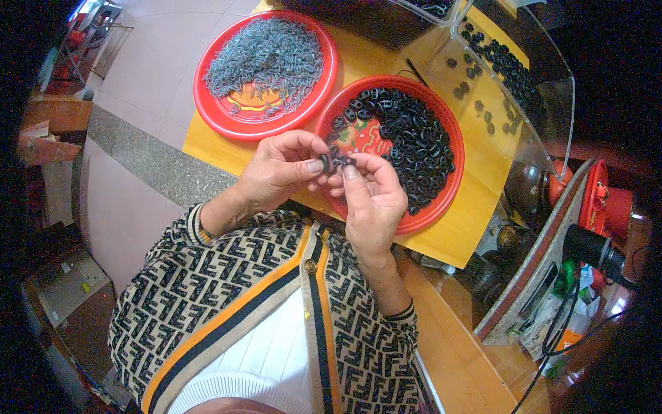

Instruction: Assembling small black plastic rings by inserting metal spring-like components.

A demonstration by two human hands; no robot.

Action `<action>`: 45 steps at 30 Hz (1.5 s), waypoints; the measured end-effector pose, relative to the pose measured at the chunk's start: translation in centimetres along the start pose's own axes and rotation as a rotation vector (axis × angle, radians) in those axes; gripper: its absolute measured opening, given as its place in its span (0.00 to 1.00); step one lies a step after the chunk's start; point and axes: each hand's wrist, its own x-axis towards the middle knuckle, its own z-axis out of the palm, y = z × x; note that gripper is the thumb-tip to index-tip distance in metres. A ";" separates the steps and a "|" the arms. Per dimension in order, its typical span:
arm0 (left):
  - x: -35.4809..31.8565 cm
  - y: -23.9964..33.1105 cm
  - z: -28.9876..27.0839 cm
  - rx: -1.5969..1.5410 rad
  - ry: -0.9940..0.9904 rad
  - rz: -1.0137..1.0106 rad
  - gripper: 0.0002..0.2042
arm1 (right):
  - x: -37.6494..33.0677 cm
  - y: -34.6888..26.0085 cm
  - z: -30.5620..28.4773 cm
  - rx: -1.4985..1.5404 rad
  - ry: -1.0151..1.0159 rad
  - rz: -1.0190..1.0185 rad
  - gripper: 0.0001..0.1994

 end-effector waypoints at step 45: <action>0.0 -0.1 0.0 0.334 -0.104 0.163 0.15 | 0.0 -1.1 -0.2 -0.260 -0.041 0.154 0.06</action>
